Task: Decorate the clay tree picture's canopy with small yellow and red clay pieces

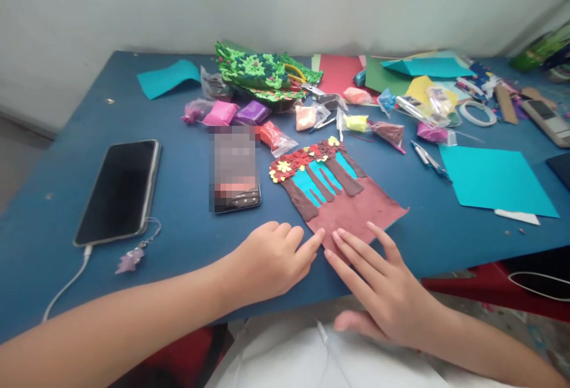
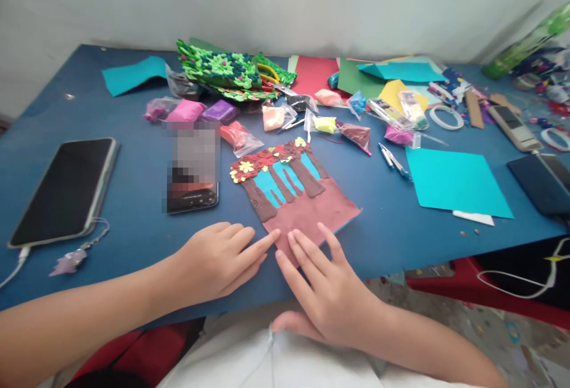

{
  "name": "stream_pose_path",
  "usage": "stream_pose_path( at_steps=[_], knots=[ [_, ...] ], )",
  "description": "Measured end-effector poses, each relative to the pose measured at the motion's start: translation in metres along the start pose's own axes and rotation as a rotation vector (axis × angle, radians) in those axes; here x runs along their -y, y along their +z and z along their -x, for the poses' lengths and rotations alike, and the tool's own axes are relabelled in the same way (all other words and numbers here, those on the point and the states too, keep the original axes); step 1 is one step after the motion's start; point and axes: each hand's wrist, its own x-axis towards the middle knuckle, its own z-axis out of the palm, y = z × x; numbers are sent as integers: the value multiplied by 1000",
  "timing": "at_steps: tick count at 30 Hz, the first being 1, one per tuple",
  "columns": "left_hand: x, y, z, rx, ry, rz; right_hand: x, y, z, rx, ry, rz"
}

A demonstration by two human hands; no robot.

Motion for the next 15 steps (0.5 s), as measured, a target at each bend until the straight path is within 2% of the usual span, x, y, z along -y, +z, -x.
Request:
stream_pose_path(
  at_steps=[4,8,11,15],
  knots=[
    [2,-3,0,15,28,-15,-15,-4,4,-41,-14,-38],
    [2,-4,0,-21,26,-27,-26,-5,20,-107,55,55],
    [3,-5,-1,-75,4,-45,-23,-3,32,-128,93,74],
    [7,-7,-3,-160,-64,-64,-6,7,39,-173,206,33]
  ],
)
